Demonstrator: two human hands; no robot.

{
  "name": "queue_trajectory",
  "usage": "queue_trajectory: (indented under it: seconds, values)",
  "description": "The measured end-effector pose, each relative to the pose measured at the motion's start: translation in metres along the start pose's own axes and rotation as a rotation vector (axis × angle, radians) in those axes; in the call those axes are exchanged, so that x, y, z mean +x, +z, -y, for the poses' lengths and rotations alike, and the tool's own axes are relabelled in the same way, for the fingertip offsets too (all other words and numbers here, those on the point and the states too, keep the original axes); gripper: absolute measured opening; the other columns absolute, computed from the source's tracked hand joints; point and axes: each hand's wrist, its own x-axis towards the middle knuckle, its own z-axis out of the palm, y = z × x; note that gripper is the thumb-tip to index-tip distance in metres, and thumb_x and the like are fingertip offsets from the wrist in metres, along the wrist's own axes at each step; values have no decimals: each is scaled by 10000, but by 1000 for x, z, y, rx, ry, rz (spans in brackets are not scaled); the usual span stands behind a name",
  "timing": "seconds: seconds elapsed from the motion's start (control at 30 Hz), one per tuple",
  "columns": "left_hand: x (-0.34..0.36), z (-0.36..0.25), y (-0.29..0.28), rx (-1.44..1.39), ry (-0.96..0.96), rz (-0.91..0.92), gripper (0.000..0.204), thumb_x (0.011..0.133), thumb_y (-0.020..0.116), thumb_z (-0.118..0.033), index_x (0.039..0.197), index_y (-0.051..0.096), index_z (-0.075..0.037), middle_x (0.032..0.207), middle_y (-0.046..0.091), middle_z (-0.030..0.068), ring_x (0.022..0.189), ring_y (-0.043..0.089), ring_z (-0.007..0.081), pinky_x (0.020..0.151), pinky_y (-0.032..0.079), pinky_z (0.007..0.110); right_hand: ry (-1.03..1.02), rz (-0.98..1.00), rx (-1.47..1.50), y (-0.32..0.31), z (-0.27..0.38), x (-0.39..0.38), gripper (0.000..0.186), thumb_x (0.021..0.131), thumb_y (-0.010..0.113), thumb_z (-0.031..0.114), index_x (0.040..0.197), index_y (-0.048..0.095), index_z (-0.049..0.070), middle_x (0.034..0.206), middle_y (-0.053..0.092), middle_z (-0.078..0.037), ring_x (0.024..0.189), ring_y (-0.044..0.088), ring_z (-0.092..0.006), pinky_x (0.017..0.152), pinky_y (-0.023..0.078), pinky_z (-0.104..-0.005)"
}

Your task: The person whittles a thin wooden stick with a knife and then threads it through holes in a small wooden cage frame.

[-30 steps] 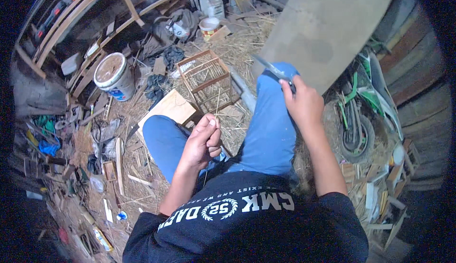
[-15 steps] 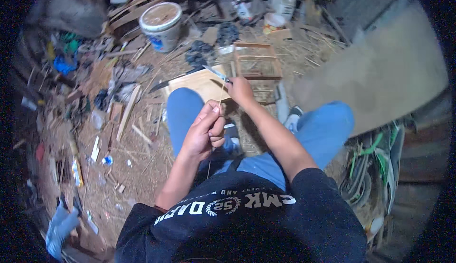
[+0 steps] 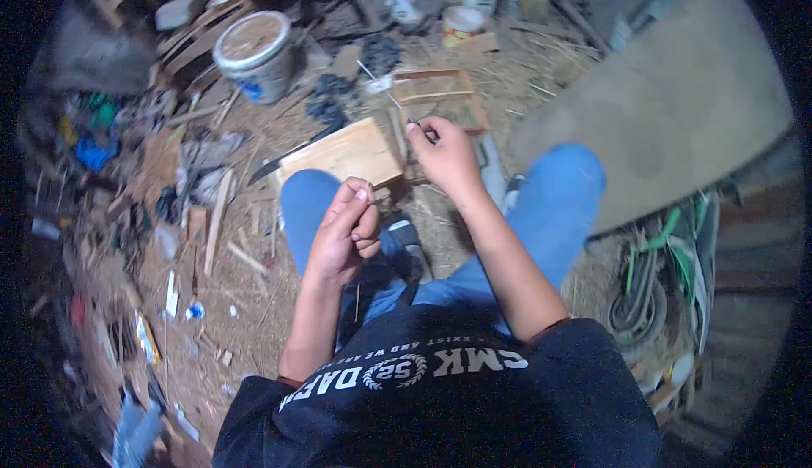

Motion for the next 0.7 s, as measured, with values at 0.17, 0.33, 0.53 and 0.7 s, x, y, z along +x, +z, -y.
queue_trajectory:
  seconds: [0.17, 0.33, 0.53, 0.7]
  values:
    - [38, 28, 23, 30, -131, 158, 124, 1107, 461, -258, 1050, 511, -160, 614, 360, -59, 456, 236, 39, 405, 184, 226, -55, -192, -111, -110, 37, -43, 313, 960, 696, 304, 937, 687, -9, 712, 651, -95, 664, 585, -149, 634, 479, -331]
    - [67, 63, 51, 169, -324, 232, 123, 1095, 484, -267, 1043, 513, -159, 693, 429, -51, 466, 285, 24, 401, 195, 207, -47, -264, -304, -166, 4, -93, 313, 954, 704, 340, 967, 683, 28, 780, 681, -149, 687, 655, -228, 660, 506, -353]
    - [73, 109, 73, 402, -270, 293, 151, 1088, 499, -257, 1003, 553, -145, 651, 424, -85, 494, 319, 22, 429, 225, 216, 186, -275, -538, -198, -7, -142, 307, 935, 706, 377, 914, 701, 71, 788, 684, -159, 685, 686, -329, 633, 522, -403]
    - [73, 122, 76, 437, -216, 303, 156, 1081, 515, -192, 977, 570, -91, 661, 422, -73, 564, 345, 28, 498, 251, 228, 96, -166, -614, -199, -12, -153, 297, 929, 704, 372, 915, 713, 76, 832, 701, -153, 767, 705, -368, 649, 542, -432]
